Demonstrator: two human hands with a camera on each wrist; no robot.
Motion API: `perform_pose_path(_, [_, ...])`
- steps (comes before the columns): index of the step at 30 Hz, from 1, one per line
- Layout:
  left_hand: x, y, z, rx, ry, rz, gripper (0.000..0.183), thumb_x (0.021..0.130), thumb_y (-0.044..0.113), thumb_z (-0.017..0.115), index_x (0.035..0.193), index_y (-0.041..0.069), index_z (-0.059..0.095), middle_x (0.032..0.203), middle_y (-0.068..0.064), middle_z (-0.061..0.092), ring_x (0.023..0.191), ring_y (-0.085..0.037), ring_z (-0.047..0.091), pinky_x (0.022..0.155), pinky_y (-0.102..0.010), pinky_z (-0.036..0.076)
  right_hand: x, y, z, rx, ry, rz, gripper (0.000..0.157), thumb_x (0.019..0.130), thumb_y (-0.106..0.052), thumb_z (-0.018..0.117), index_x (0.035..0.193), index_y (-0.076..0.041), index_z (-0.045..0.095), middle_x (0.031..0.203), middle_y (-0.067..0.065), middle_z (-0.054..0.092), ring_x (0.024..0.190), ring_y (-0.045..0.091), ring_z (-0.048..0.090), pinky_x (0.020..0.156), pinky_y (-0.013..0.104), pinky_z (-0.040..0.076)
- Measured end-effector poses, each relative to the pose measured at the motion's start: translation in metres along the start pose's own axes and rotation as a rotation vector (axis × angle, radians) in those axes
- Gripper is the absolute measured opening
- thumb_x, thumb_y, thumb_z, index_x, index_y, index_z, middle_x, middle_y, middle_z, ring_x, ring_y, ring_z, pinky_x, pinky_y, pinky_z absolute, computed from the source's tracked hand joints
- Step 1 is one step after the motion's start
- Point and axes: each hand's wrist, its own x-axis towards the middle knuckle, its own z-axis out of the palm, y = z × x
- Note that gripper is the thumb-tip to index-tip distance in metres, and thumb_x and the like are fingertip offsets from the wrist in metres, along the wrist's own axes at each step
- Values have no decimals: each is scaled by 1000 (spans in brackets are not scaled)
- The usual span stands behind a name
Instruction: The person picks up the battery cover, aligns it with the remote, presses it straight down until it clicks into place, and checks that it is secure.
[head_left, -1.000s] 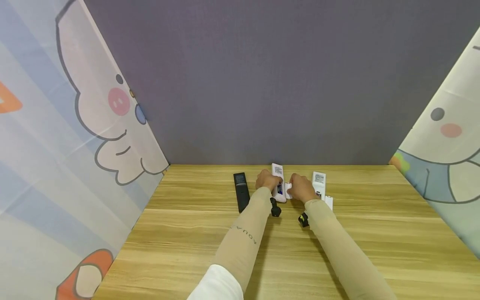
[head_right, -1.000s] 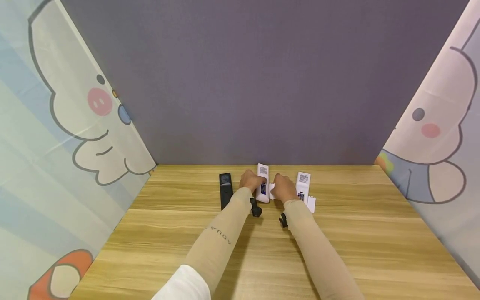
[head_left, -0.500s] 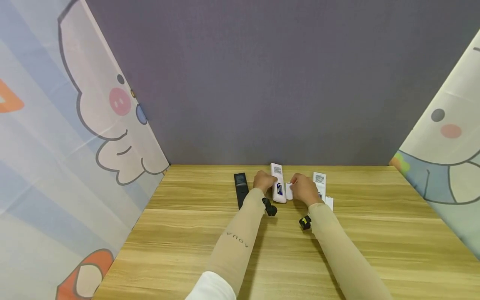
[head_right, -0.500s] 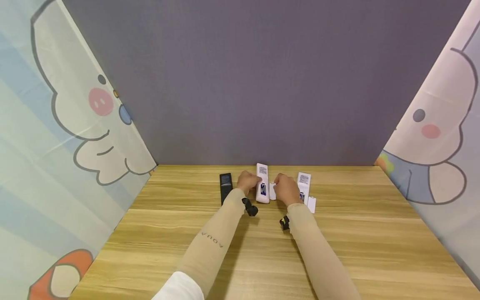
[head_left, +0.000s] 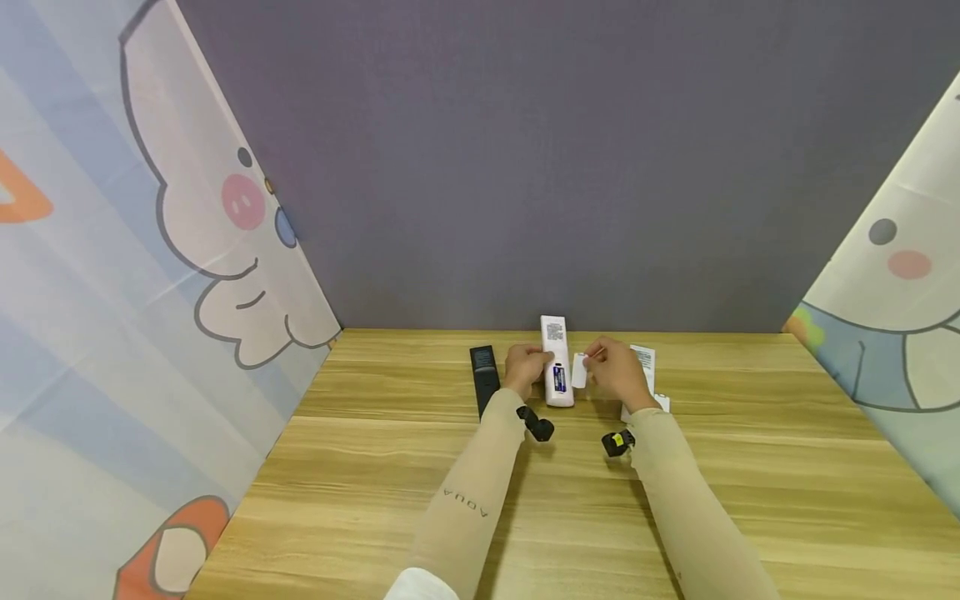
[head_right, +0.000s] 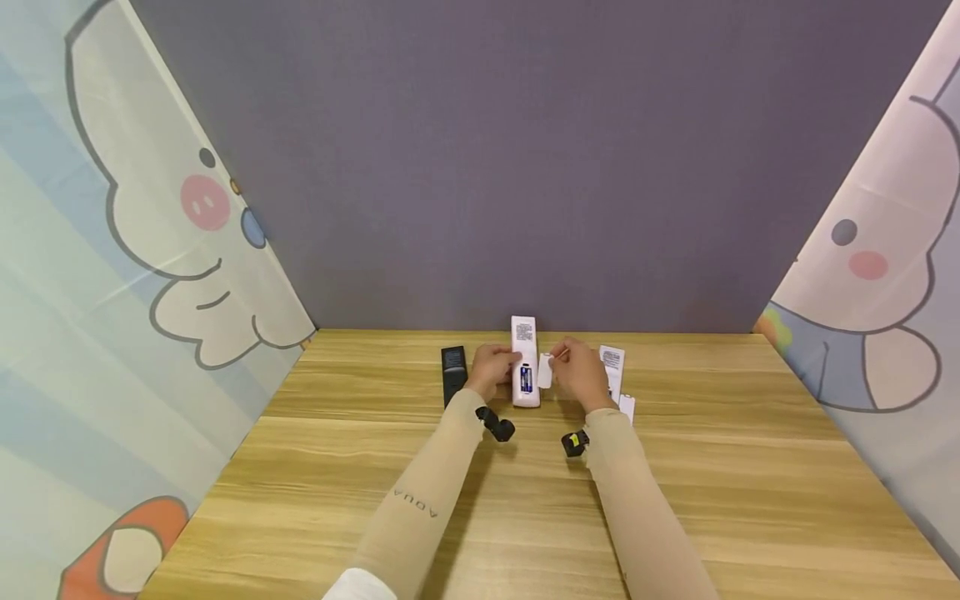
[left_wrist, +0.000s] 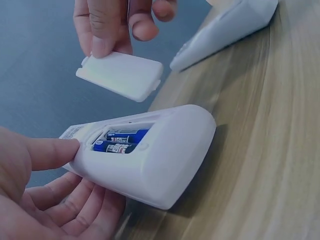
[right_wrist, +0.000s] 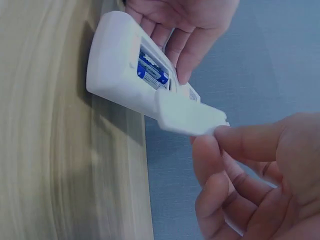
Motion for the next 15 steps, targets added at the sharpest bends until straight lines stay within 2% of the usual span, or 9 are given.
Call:
perform_pose_path(6, [-2,-3,-1,-83,-22,38,26,94,10,72,119,2,73,108,-14,76,86,-18,72,72,-28,59,-3,-2,-1,126,-25,11,11,101,-13,63,107,-4,67,98,19,75,77,37,72,61,32,50])
perform_pose_path(15, [-10,-2,-3,-80,-39,97,29,94,11,72,122,1,72,102,-13,76,75,-13,66,62,-24,54,-3,-2,1,175,-30,-31,9,100,-12,65,104,-5,68,93,14,76,76,38,71,63,32,51])
